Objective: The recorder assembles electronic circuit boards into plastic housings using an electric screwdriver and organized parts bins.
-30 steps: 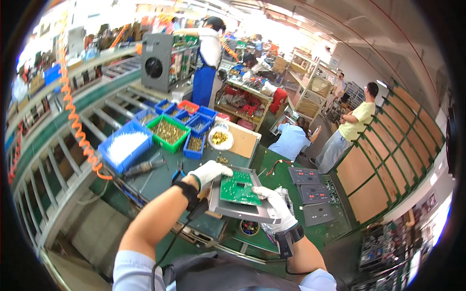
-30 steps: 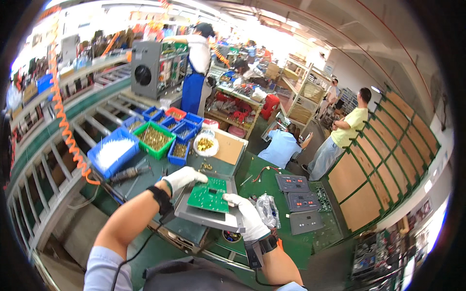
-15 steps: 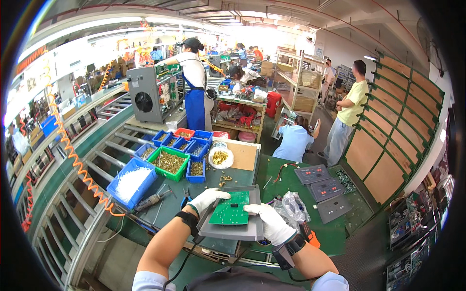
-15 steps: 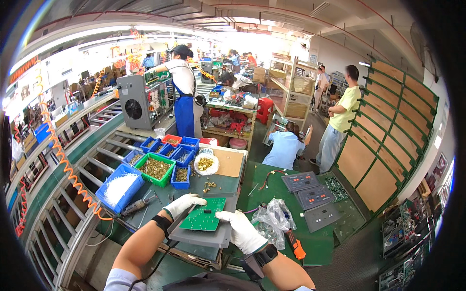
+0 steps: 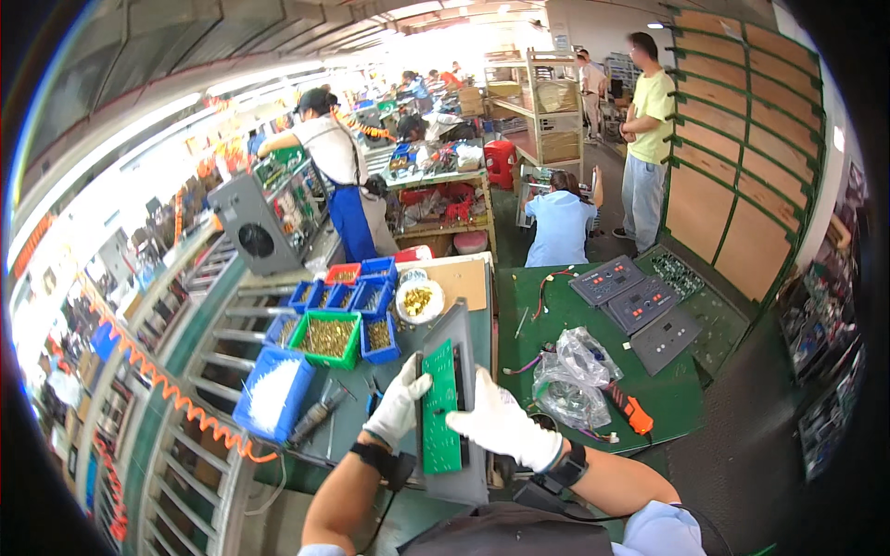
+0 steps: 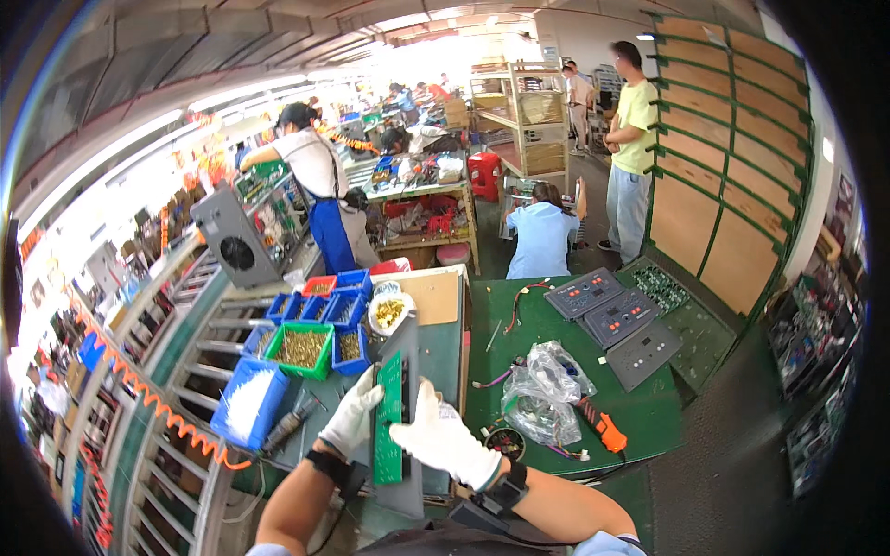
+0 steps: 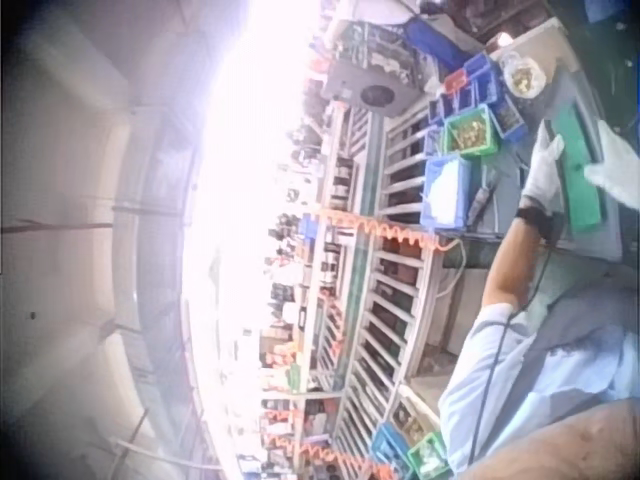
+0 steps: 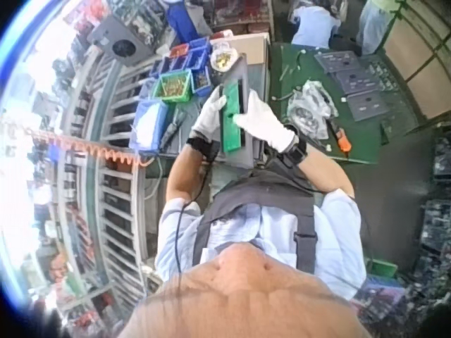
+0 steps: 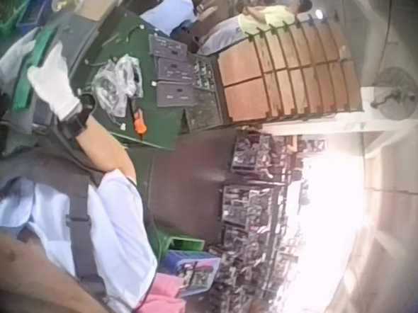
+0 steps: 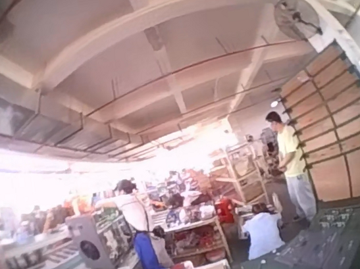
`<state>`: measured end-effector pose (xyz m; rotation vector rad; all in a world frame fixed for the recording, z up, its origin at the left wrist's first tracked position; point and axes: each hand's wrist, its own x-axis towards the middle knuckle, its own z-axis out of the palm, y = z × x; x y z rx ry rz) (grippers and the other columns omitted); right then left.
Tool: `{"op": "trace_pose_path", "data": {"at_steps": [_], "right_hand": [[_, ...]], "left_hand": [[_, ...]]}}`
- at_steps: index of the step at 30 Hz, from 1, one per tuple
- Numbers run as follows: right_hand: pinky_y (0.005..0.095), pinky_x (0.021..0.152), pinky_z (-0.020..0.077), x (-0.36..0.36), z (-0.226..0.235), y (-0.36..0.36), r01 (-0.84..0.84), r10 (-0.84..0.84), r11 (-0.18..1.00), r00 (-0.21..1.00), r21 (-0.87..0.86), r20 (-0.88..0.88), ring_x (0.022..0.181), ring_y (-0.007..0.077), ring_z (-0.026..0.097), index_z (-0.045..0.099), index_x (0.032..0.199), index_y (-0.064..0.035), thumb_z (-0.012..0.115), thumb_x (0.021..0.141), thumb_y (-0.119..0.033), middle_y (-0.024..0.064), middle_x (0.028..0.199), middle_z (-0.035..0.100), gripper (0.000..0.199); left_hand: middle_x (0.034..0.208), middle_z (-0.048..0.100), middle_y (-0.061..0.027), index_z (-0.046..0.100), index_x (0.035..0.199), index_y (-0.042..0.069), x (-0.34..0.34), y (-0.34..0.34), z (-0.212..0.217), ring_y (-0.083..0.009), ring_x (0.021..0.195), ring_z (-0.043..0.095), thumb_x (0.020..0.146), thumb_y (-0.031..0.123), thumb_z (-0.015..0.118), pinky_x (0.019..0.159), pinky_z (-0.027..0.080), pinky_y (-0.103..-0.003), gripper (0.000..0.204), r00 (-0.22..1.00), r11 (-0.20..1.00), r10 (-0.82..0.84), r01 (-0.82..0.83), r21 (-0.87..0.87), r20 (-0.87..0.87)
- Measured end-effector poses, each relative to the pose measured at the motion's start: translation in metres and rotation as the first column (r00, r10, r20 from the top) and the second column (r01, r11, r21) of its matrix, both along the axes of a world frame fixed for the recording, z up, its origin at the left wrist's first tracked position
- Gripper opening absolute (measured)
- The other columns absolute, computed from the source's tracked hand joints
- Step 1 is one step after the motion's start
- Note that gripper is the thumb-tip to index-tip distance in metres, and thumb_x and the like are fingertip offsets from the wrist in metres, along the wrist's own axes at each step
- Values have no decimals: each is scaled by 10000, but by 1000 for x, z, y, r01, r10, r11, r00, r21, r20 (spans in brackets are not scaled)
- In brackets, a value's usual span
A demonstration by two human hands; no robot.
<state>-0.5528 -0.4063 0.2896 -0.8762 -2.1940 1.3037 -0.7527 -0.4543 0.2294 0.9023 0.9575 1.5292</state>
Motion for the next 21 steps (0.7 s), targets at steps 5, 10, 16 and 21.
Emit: {"op": "trace_pose_path", "data": {"at_steps": [5, 10, 16, 21], "right_hand": [[449, 729, 525, 17, 7, -18, -169, 156, 964, 985, 203, 79, 804, 397, 658, 142, 1438, 88, 528, 831, -210, 282, 981, 632, 778], [446, 726, 533, 26, 10, -24, -246, 225, 948, 967, 204, 118, 824, 385, 659, 102, 1463, 46, 526, 844, -200, 290, 1054, 609, 789], [436, 671, 537, 31, 2, -21, -185, 255, 862, 963, 471, -89, 817, 374, 653, 125, 1471, 3, 558, 839, -168, 260, 1039, 614, 785], [445, 694, 535, 36, 28, -8, -301, 294, 868, 953, 395, 78, 826, 374, 650, 189, 1474, -85, 565, 841, -181, 219, 996, 633, 743]], "left_hand": [[1219, 587, -30, 333, 1446, 172, 3, -12, -19, -185, 1099, 592, 859, 143, 695, 899, 518, -349, 690, 987, 1000, 12, -14, 11, 163], [1209, 587, -67, 270, 1475, 206, 9, -19, -10, -202, 1006, 628, 831, 164, 728, 830, 539, -355, 791, 980, 999, 45, -44, -12, 192], [1211, 583, -116, 293, 1452, 188, 6, -15, 9, -197, 1067, 602, 832, 83, 718, 880, 510, -347, 759, 994, 984, 61, -75, 164, 86], [1129, 595, -136, 334, 1383, 114, 11, -21, 39, -218, 925, 648, 766, 159, 793, 826, 533, -348, 770, 969, 944, 233, -207, 257, -76]]}}
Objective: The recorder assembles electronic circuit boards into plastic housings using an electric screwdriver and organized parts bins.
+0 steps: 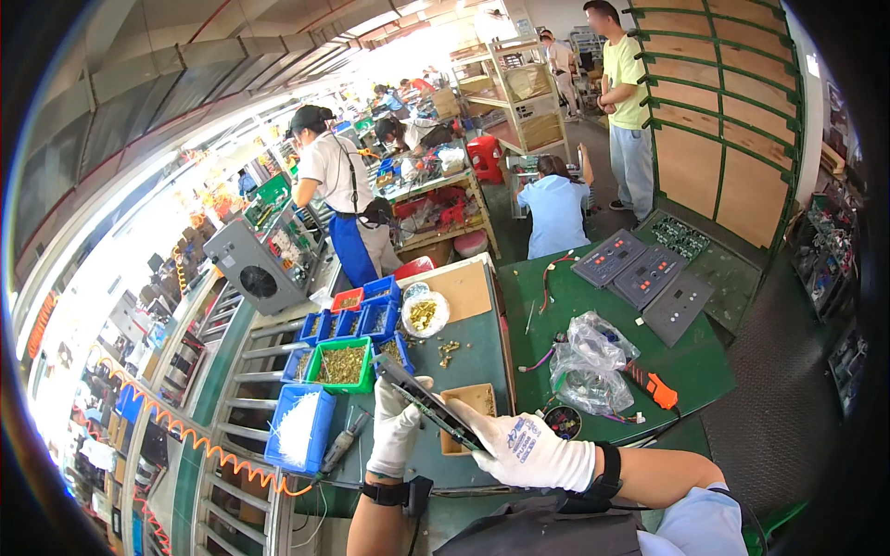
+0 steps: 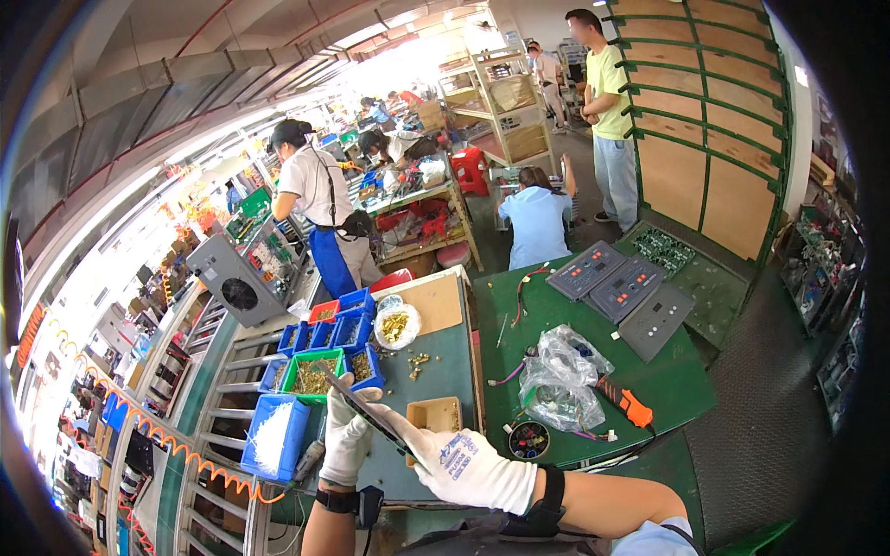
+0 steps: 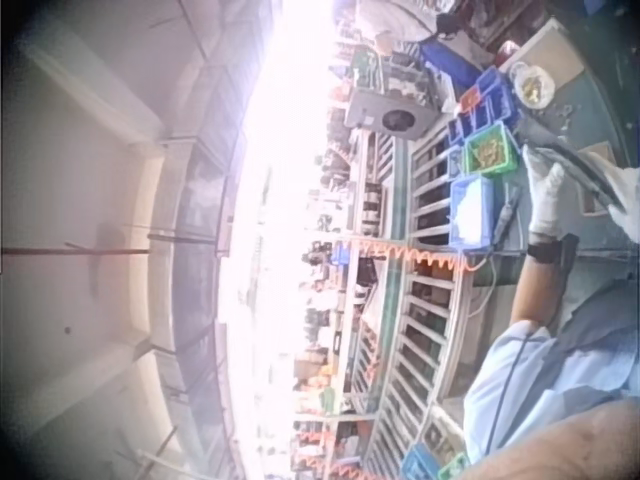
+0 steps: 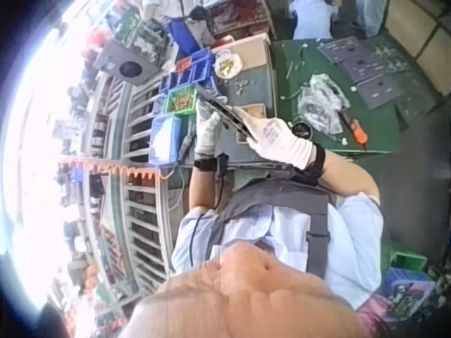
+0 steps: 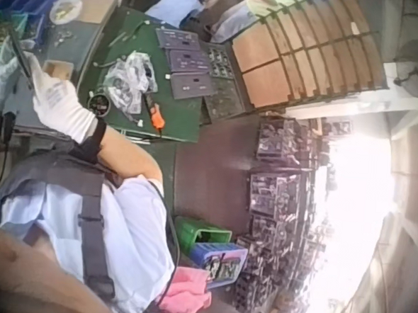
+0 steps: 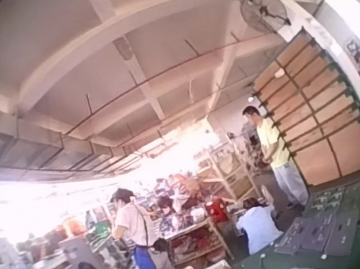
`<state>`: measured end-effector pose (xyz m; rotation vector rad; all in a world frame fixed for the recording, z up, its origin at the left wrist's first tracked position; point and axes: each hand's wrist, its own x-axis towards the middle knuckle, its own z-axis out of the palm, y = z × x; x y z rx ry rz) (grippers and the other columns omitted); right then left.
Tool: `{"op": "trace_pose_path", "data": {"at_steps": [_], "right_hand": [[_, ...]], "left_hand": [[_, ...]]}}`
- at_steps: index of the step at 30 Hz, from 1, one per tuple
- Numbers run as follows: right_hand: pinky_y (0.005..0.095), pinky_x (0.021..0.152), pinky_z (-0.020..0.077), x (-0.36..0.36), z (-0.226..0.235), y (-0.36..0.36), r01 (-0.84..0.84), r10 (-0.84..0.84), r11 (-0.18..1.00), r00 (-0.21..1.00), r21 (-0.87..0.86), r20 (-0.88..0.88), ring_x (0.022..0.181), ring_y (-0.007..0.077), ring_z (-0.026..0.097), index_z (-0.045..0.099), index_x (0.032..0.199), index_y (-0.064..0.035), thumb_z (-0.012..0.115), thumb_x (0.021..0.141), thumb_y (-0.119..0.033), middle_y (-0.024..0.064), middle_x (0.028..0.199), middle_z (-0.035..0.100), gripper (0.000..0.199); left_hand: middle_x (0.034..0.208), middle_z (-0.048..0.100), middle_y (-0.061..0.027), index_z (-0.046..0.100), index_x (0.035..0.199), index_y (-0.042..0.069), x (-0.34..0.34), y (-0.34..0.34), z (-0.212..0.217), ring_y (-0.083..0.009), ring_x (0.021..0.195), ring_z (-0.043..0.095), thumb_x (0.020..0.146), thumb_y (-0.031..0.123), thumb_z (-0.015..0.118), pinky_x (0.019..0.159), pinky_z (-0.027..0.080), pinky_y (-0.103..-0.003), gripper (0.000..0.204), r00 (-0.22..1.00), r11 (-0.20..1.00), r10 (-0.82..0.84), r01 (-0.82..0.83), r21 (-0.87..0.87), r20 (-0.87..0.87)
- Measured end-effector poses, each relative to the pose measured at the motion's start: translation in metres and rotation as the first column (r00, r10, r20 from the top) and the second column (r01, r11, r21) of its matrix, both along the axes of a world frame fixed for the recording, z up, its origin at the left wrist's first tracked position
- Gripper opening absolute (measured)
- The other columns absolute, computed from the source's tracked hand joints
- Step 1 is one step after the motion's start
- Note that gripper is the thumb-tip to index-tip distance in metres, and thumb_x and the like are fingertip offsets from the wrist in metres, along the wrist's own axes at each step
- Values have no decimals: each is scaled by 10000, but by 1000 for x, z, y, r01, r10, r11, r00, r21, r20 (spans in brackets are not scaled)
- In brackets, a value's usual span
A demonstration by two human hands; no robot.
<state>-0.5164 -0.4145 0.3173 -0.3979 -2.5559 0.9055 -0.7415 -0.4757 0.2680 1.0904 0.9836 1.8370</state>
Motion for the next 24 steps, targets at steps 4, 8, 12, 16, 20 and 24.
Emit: {"op": "trace_pose_path", "data": {"at_steps": [4, 8, 12, 16, 20, 24], "right_hand": [[433, 753, 532, 8, 6, 13, 77, -77, 994, 997, 82, -6, 891, 349, 649, 455, 1318, -99, 591, 825, -199, 186, 978, 660, 521], [399, 759, 522, 9, -24, 45, 281, -222, 939, 936, 197, -274, 874, 328, 646, 625, 1027, -56, 690, 728, -154, 145, 921, 671, 320], [398, 745, 522, -2, -20, 61, 287, -112, 922, 840, 261, -531, 851, 319, 648, 620, 980, -61, 700, 701, -108, 132, 906, 664, 294], [390, 737, 527, -18, -50, 80, 337, -274, 941, 804, 25, -527, 839, 314, 653, 630, 943, -61, 683, 687, -42, 120, 895, 666, 261], [357, 698, 538, -23, -64, 92, 302, -370, 929, 776, -214, -510, 783, 286, 667, 628, 946, -31, 650, 717, -3, 127, 867, 666, 232], [324, 666, 534, -31, -76, 97, 221, -379, 915, 756, -338, -534, 756, 215, 665, 602, 1007, 8, 632, 796, -44, 136, 846, 658, 220]], "left_hand": [[1125, 542, -70, 367, 1247, 52, 10, -17, 18, -190, 1013, 574, 729, 76, 816, 883, 497, -325, 686, 969, 976, 213, -205, 70, -128], [965, 664, -150, 498, 1104, -28, 36, -24, 41, -169, 799, 642, 716, -47, 748, 731, 538, -305, 462, 909, 950, 306, -272, 154, -284], [1018, 651, -131, 516, 1058, -32, 37, -16, 41, -178, 899, 633, 697, -110, 646, 831, 513, -302, 391, 748, 869, 475, -317, 380, -463], [1065, 614, -119, 502, 1096, -4, 43, -7, 48, -180, 931, 623, 743, -73, 676, 826, 516, -307, 399, 826, 889, 430, -314, 334, -365], [1040, 613, -107, 521, 1081, 15, 53, 4, 59, -176, 928, 615, 732, -63, 699, 827, 510, -305, 399, 758, 879, 472, -361, 312, -450], [1011, 614, -105, 533, 1098, 24, 44, 12, 48, -193, 898, 618, 699, 6, 770, 803, 496, -304, 464, 693, 872, 489, -365, 327, -530]]}}
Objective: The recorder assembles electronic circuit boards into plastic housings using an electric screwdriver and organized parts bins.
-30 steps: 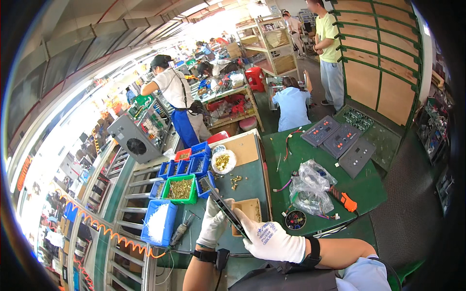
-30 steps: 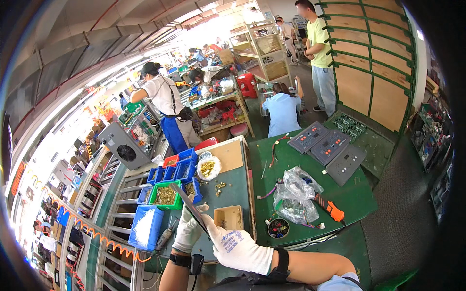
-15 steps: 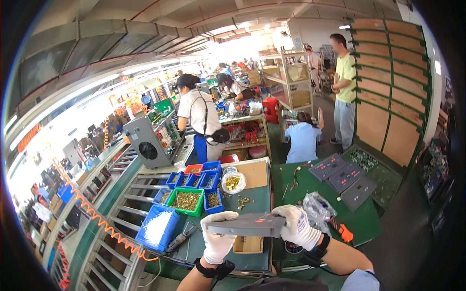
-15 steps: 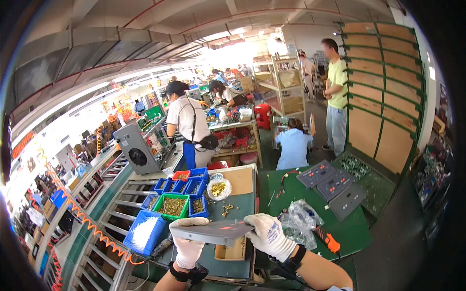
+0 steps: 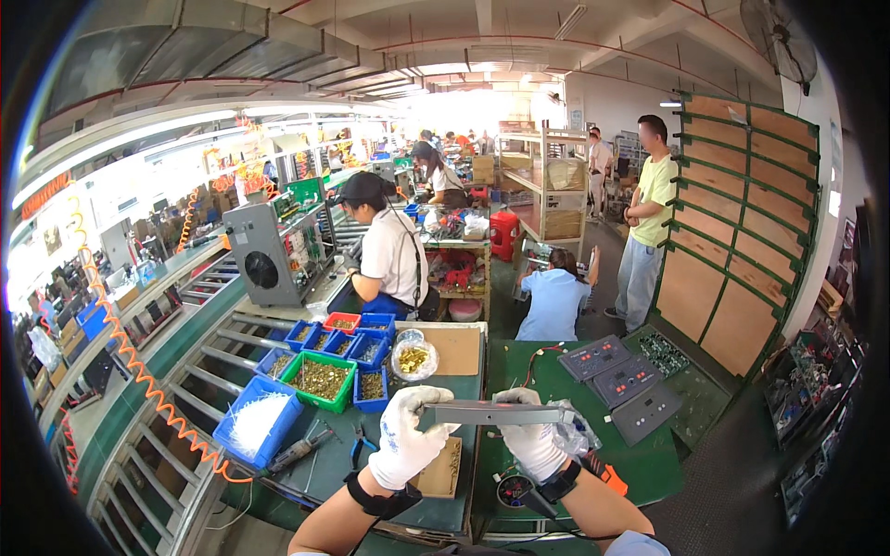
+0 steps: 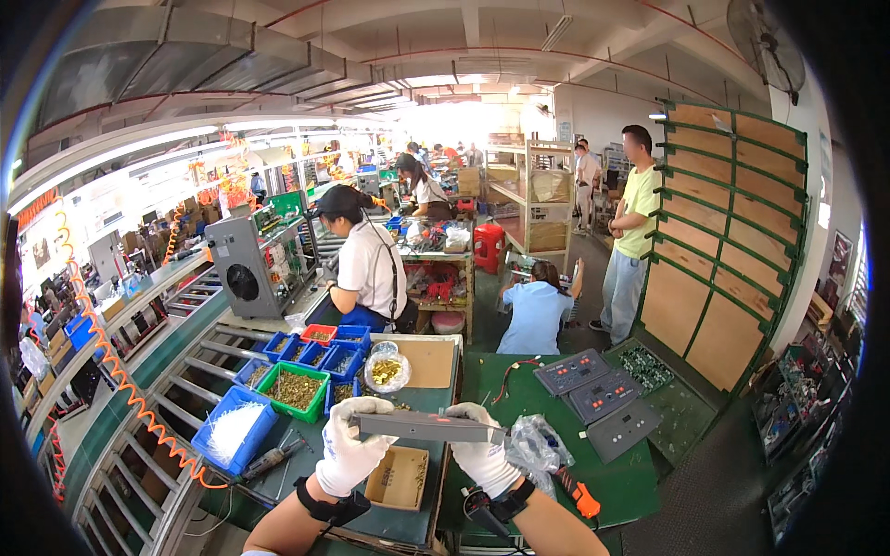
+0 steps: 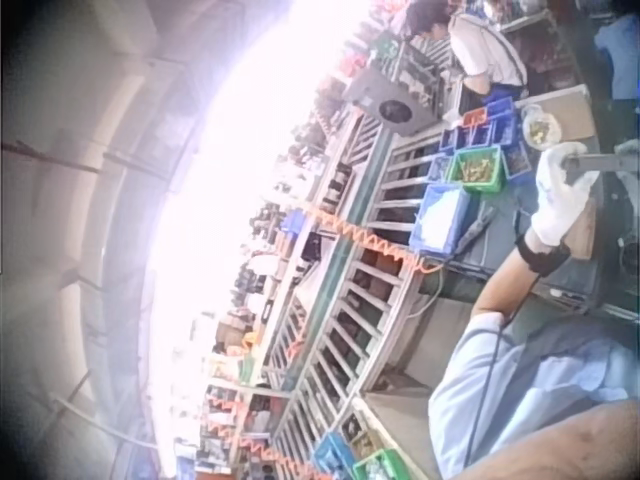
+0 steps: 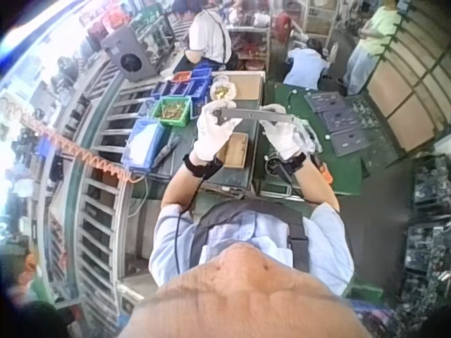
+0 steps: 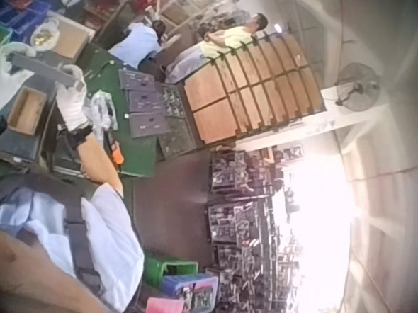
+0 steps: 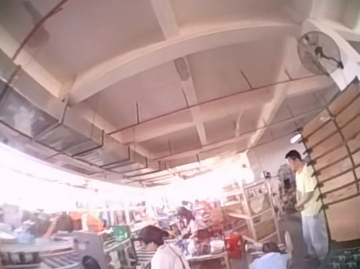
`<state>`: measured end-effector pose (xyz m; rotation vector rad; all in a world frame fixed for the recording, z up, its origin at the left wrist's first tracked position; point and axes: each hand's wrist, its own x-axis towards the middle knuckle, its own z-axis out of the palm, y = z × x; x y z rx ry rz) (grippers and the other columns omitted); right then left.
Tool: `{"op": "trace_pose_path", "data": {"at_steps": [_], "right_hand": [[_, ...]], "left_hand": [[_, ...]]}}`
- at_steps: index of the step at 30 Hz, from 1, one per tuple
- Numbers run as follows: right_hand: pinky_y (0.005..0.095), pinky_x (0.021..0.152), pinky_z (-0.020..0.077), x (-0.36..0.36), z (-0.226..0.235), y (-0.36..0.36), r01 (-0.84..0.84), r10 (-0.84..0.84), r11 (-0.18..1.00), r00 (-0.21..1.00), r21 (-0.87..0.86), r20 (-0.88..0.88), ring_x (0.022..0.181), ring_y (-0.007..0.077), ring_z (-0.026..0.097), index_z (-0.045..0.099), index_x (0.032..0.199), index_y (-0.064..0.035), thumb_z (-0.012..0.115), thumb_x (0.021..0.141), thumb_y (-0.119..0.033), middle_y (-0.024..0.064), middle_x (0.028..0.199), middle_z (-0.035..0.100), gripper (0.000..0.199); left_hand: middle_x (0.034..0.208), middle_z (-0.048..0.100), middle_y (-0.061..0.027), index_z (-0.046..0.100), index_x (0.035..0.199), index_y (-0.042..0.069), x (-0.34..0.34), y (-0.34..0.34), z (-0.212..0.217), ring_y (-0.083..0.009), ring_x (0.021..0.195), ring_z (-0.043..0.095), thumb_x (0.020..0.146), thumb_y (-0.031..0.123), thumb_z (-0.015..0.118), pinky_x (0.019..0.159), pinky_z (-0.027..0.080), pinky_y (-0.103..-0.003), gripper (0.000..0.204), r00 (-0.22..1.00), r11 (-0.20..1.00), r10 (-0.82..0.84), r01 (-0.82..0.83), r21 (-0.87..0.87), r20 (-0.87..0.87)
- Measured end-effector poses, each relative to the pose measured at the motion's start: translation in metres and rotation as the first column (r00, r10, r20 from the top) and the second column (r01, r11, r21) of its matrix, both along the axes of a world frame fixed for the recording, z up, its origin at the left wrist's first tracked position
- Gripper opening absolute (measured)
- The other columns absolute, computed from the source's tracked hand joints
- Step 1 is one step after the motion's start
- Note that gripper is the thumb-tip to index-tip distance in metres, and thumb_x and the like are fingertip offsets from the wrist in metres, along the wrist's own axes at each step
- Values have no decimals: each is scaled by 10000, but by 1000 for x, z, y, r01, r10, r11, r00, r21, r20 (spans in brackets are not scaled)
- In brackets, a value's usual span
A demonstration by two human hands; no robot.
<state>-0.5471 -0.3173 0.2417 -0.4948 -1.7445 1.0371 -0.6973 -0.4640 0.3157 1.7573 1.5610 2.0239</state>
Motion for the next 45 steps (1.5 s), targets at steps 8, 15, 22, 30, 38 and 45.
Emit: {"op": "trace_pose_path", "data": {"at_steps": [8, 15, 22, 30, 38, 45], "right_hand": [[363, 876, 472, -15, -11, 3, -98, 140, 984, 942, -148, 305, 1011, 321, 595, 335, 1306, 72, 757, 745, -174, 220, 1122, 579, 744], [345, 997, 413, -40, -124, -16, -207, 335, 842, 925, -498, 181, 1155, 306, 533, 306, 1376, 30, 774, 712, -156, 230, 1226, 529, 833], [411, 1041, 393, -47, -164, -37, 151, 244, 855, 727, -497, 641, 1234, 391, 458, 338, 1393, -6, 818, 665, -229, 268, 1310, 462, 900], [410, 1043, 392, -79, -162, -48, 319, 128, 826, 697, -465, 705, 1240, 402, 466, 350, 1399, -14, 809, 670, -233, 286, 1330, 461, 888], [405, 1043, 392, -82, -169, -46, 337, 85, 834, 704, -437, 705, 1242, 383, 467, 374, 1377, 11, 813, 667, -234, 270, 1317, 485, 870], [401, 976, 440, -59, -184, -42, 278, 38, 889, 748, -365, 663, 1170, 378, 528, 384, 1376, 0, 770, 733, -327, 258, 1280, 520, 817]], "left_hand": [[1065, 589, -108, 443, 1206, -19, -15, 35, 28, -131, 941, 556, 765, -12, 698, 822, 484, -301, 509, 970, 873, 220, -150, -464, 100], [1057, 631, -240, 476, 1136, -51, -92, 43, -125, -347, 1019, 612, 761, 307, 765, 874, 471, -398, 594, 953, 549, 276, -261, -794, -122], [1081, 621, -243, 498, 1106, -78, -122, 50, -214, -327, 1052, 600, 760, 339, 761, 897, 456, -366, 602, 983, 328, 181, -102, -939, -43], [1135, 597, -260, 498, 1105, -66, -156, 77, -221, -377, 1078, 583, 690, 440, 758, 910, 469, -407, 704, 990, 259, 22, -142, -955, -141], [1172, 539, -251, 519, 1166, -51, -161, 85, -222, -367, 1124, 535, 673, 538, 734, 950, 447, -392, 797, 955, 161, -69, -275, -948, -289], [1170, 543, -278, 420, 1241, -4, -136, 84, -202, -423, 1066, 571, 618, 424, 775, 883, 487, -468, 835, 934, 345, 5, -338, -876, -358]]}}
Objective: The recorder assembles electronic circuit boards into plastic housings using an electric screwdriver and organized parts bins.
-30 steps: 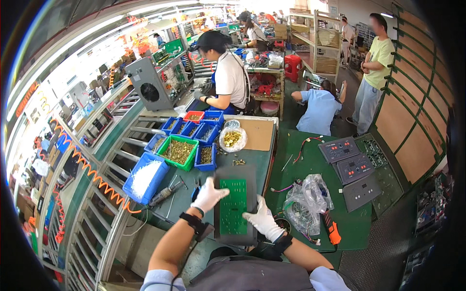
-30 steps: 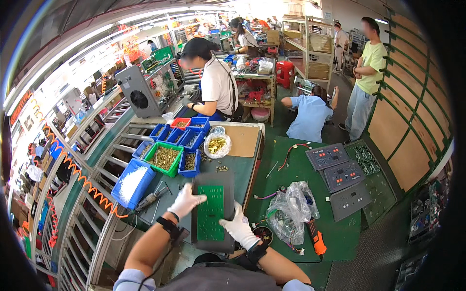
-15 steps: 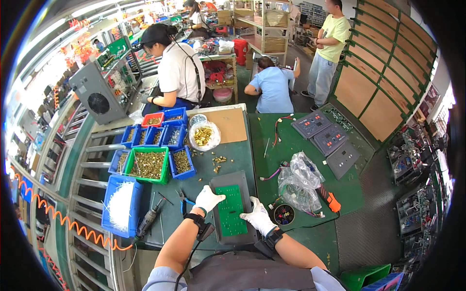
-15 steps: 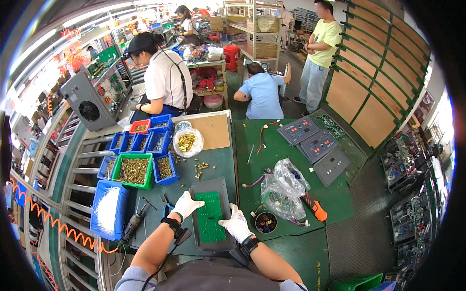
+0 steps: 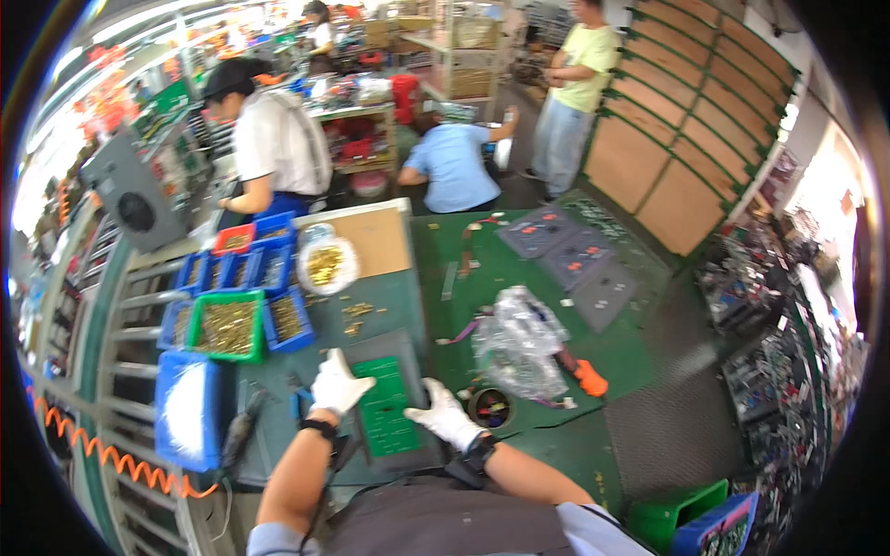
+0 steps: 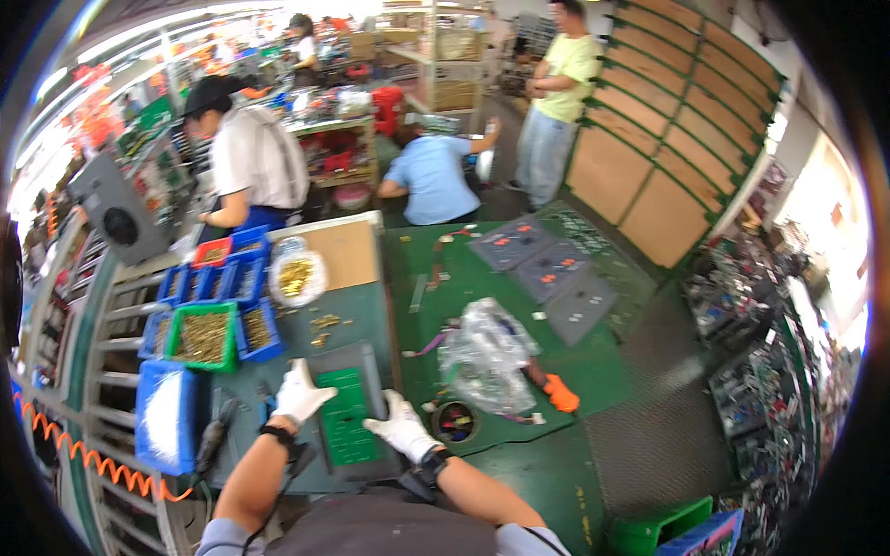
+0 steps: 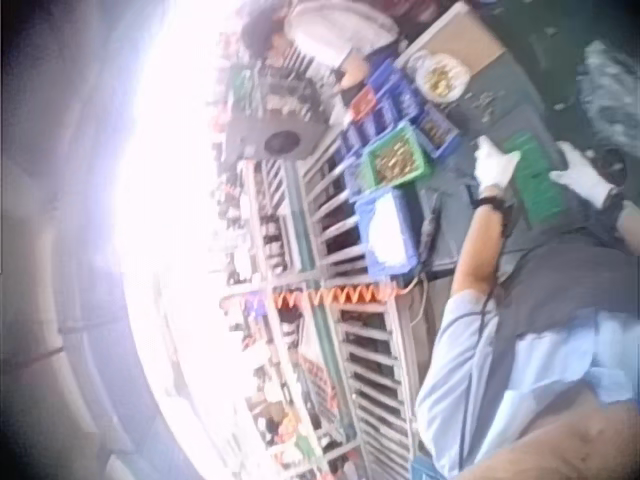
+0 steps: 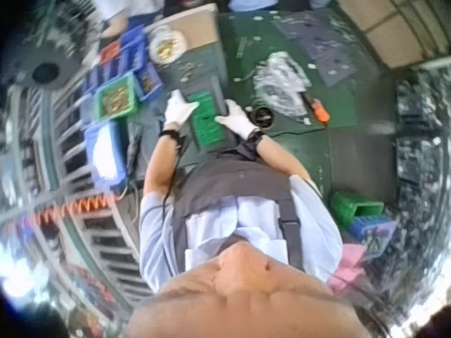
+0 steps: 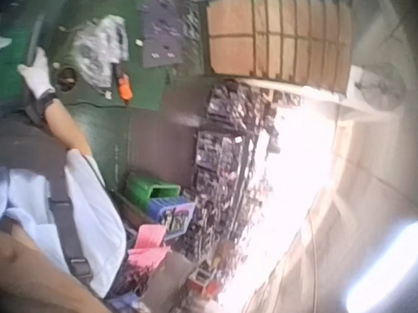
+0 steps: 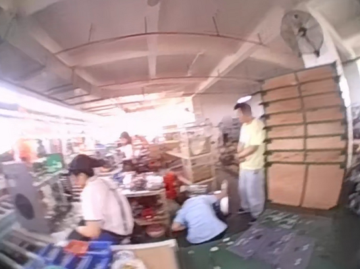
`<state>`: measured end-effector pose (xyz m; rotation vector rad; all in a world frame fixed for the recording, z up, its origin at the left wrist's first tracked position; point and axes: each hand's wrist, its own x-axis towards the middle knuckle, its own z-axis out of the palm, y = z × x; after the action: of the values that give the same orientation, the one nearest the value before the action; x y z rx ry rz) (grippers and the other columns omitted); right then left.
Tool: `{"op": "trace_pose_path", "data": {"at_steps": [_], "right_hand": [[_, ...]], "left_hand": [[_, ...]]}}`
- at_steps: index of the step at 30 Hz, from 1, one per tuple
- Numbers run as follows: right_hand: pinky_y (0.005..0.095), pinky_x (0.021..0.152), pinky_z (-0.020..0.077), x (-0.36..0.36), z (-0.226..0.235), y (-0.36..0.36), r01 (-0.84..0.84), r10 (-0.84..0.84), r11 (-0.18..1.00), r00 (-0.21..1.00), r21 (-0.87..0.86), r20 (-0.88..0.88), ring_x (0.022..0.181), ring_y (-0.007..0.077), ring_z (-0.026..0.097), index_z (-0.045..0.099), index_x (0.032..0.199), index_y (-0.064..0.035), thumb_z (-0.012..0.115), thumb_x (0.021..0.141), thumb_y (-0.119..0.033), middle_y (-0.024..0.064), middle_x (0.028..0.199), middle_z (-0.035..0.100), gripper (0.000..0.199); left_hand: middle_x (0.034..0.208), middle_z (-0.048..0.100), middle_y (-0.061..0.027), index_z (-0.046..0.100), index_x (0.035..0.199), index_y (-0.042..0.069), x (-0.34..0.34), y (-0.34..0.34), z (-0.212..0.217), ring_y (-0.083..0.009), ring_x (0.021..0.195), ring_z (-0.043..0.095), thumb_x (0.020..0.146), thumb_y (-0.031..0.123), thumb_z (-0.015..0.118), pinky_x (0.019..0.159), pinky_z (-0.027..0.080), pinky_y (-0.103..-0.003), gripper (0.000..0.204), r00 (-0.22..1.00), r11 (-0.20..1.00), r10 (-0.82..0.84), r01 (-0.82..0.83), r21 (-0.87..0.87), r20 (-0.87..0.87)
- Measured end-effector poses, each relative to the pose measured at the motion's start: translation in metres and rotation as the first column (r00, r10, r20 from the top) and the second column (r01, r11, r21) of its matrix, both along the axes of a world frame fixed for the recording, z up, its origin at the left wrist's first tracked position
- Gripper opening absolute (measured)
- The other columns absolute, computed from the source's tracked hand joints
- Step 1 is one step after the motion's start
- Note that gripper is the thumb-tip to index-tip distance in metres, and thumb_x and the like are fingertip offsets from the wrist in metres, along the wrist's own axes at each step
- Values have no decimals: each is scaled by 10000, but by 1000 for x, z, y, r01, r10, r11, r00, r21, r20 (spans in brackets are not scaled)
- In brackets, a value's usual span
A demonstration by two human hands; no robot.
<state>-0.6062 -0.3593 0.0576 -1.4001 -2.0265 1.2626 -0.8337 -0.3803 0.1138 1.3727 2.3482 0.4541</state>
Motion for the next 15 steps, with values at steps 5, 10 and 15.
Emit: {"op": "trace_pose_path", "data": {"at_steps": [5, 10, 15], "right_hand": [[412, 887, 484, 93, -19, 47, 332, -303, 937, 928, 109, -218, 974, 327, 616, 536, 1243, 8, 700, 801, -284, 214, 1097, 626, 555], [459, 919, 437, 247, -24, 110, 397, -597, 706, 780, 586, 190, 1032, 379, 556, 567, 1113, -42, 602, 677, -115, 184, 1084, 604, 444], [463, 917, 445, 302, -44, 121, 239, -373, 926, 688, 292, 622, 1107, 349, 542, 533, 1208, -177, 643, 673, -140, 156, 1150, 565, 548]], "left_hand": [[1440, 340, -275, 257, 1434, -49, -6, -24, -16, -383, 1355, 317, 752, 274, 700, 1120, 269, -405, 875, 995, 980, 87, -76, 183, -50], [1407, 396, -234, 355, 1388, -31, -4, -46, -17, -362, 1335, 350, 797, 167, 662, 1118, 273, -410, 695, 986, 947, 126, -88, 310, -104], [1325, 476, -226, 491, 1269, -27, 30, -54, -5, -356, 1277, 417, 797, 114, 663, 1079, 321, -410, 522, 999, 903, 52, -50, 426, 7]]}}
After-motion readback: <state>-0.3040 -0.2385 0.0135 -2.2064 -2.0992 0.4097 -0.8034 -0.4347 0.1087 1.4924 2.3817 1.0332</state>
